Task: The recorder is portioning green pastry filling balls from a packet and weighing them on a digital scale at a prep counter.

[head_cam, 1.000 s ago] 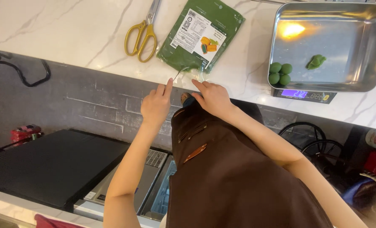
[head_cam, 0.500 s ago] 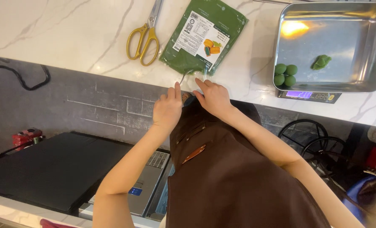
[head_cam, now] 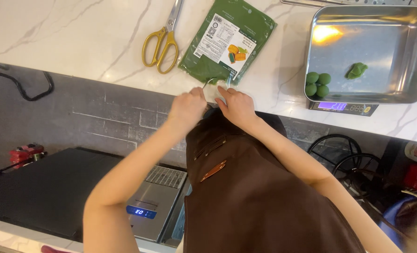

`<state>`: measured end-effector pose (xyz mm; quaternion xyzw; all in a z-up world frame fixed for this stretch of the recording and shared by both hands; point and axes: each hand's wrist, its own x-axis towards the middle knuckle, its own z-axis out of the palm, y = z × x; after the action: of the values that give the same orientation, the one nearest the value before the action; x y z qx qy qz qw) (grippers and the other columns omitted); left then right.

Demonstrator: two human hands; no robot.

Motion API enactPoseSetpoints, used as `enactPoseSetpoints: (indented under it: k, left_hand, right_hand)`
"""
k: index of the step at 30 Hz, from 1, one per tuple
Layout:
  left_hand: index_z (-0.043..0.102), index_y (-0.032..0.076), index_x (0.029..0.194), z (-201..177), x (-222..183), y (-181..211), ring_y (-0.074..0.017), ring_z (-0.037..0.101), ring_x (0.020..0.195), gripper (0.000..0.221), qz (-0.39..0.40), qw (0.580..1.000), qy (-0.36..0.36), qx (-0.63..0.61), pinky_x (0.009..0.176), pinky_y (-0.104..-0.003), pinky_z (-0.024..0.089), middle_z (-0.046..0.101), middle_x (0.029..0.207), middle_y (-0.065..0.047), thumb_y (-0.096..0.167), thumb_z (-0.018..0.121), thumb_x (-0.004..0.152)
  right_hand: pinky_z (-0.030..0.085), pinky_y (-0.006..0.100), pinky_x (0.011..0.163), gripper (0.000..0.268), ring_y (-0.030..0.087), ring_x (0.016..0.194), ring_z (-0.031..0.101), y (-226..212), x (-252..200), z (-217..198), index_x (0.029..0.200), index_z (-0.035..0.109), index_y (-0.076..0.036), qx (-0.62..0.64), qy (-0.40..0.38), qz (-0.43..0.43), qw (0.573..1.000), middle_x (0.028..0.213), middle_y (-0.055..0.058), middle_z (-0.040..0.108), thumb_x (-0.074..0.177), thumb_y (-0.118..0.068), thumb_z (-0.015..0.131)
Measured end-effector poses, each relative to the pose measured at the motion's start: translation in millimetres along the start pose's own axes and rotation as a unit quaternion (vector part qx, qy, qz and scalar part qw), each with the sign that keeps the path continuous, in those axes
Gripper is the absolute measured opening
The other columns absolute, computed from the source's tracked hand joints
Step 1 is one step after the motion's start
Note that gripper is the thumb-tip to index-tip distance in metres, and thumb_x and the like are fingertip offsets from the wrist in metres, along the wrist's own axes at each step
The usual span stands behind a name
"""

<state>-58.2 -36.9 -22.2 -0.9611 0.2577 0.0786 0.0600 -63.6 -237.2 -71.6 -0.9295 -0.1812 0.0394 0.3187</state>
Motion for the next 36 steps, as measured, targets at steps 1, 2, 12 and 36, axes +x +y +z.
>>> enactPoseSetpoints:
  k: [1,2,12,36]
  left_hand:
    - [0.069,0.0,0.096,3,8,-15,-0.0253,0.074,0.069,0.018,-0.001,1.0,0.001,-0.001,0.057,-0.034,0.06,0.069,0.087,-0.013,0.01,0.066,0.081]
    - [0.071,0.001,0.097,6,15,-30,-0.028,0.074,0.077,0.017,0.04,0.998,-0.034,-0.026,0.064,-0.039,0.06,0.071,0.091,-0.015,0.007,0.064,0.083]
    - [0.08,0.016,0.108,-89,-15,-56,-0.038,0.069,0.075,0.023,-0.075,0.972,-0.005,-0.223,0.067,-0.05,0.055,0.073,0.086,-0.013,0.013,0.062,0.093]
    - [0.071,0.021,0.125,-94,-1,76,-0.0283,0.067,0.063,0.033,-0.192,0.943,0.175,-0.21,0.054,-0.045,0.053,0.062,0.085,-0.003,0.015,0.068,0.093]
  right_hand:
    - [0.055,0.045,0.064,0.039,0.034,0.073,0.069,-1,0,-2,0.128,0.069,-0.007,-0.001,-0.001,-0.001,1.0,0.088,0.012,0.07,0.094,-0.028,0.07]
    - [0.054,0.046,0.063,0.038,0.035,0.072,0.068,-2,1,-4,0.126,0.07,-0.008,0.003,-0.004,0.01,1.0,0.088,0.012,0.071,0.094,-0.028,0.07]
    - [0.055,0.039,0.065,0.04,0.029,0.062,0.069,10,7,-8,0.125,0.075,-0.013,0.143,-0.041,0.152,0.977,0.068,0.012,0.071,0.093,-0.037,0.073]
    - [0.063,0.024,0.076,0.019,0.015,0.083,0.076,-11,18,-81,0.106,0.077,0.002,0.222,0.364,0.103,0.899,0.096,0.011,0.077,0.088,0.0,0.085]
